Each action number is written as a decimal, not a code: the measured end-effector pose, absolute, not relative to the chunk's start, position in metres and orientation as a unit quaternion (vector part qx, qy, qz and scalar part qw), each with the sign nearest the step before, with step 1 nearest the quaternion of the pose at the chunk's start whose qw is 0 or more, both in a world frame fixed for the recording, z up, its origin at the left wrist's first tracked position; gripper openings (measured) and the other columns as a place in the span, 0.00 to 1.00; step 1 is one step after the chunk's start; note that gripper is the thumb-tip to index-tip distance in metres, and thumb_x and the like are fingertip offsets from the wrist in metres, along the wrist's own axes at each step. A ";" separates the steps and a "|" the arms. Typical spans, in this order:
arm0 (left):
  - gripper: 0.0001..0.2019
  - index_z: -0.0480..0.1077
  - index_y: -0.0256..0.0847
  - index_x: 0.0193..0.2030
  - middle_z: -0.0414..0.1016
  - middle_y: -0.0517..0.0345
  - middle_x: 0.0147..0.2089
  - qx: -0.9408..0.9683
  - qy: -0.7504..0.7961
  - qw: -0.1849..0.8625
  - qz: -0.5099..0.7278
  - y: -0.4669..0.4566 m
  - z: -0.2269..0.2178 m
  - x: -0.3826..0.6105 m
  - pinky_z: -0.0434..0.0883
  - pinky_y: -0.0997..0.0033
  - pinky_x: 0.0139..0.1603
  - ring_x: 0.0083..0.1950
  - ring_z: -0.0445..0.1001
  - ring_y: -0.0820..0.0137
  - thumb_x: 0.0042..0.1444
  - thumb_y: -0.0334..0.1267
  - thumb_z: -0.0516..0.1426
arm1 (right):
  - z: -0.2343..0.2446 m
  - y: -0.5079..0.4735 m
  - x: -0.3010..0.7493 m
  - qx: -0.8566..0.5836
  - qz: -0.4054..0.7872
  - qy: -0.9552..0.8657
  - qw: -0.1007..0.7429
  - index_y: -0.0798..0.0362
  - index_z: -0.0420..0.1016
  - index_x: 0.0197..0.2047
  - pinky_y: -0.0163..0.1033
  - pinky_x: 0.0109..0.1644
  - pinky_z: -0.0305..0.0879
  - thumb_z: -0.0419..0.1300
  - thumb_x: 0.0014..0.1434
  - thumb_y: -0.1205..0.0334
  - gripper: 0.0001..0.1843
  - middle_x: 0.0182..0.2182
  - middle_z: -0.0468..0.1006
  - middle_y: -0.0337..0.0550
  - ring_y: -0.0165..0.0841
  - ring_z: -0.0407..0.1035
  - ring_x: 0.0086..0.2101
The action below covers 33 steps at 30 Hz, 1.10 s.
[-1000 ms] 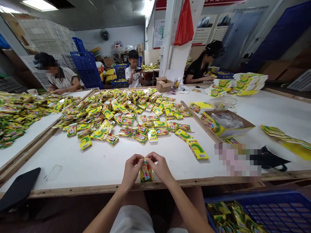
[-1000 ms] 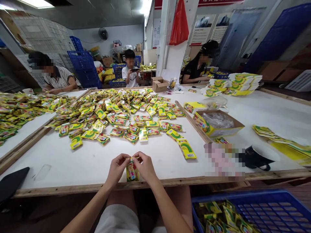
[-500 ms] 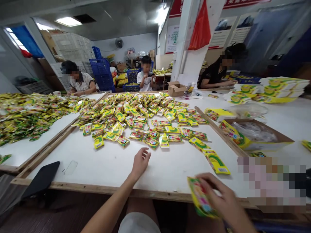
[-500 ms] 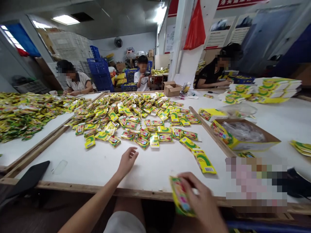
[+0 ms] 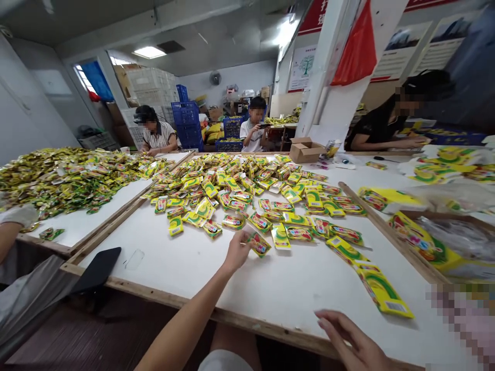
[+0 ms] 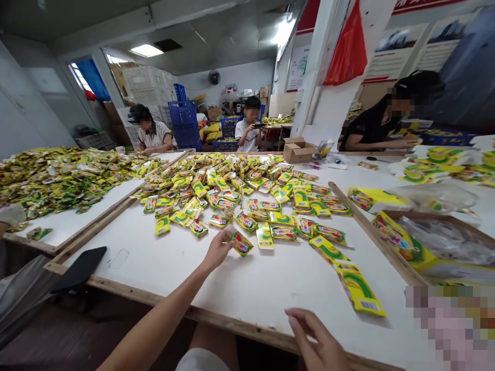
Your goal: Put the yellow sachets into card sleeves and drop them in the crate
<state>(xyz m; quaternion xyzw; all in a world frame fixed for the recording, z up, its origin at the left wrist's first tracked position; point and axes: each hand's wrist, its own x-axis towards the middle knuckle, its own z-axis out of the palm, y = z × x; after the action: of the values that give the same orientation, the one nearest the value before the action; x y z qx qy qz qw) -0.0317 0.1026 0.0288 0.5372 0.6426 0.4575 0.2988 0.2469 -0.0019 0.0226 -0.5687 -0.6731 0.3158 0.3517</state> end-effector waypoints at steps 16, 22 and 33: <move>0.09 0.65 0.40 0.40 0.71 0.57 0.38 0.519 0.411 0.522 0.538 0.020 0.011 -0.010 0.68 0.71 0.42 0.39 0.72 0.70 0.54 0.36 0.60 | 0.003 0.025 0.166 -0.442 0.437 -0.645 0.444 0.50 0.66 0.49 0.37 0.38 0.71 0.60 0.57 0.53 0.18 0.33 0.78 0.42 0.35 0.74 0.32; 0.14 0.66 0.42 0.49 0.73 0.54 0.41 0.536 0.443 0.496 0.520 0.010 0.014 -0.020 0.69 0.69 0.43 0.42 0.73 0.67 0.56 0.39 0.58 | 0.001 0.023 0.154 -0.438 0.483 -0.604 0.458 0.49 0.63 0.47 0.38 0.41 0.70 0.60 0.56 0.51 0.19 0.35 0.79 0.44 0.36 0.75 0.36; 0.09 0.69 0.40 0.43 0.73 0.49 0.50 0.566 0.449 0.446 0.528 0.005 0.016 -0.039 0.67 0.60 0.56 0.54 0.71 0.62 0.56 0.39 0.58 | 0.017 0.038 0.127 -0.413 0.424 -0.682 0.429 0.52 0.74 0.34 0.39 0.41 0.68 0.55 0.59 0.58 0.09 0.33 0.78 0.43 0.37 0.72 0.35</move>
<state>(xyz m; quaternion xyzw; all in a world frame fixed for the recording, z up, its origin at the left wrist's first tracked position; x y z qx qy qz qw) -0.0394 0.0053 0.0159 0.5663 0.4485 0.5280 0.4464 0.1270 0.0380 0.0169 -0.4135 -0.6823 0.4240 0.4286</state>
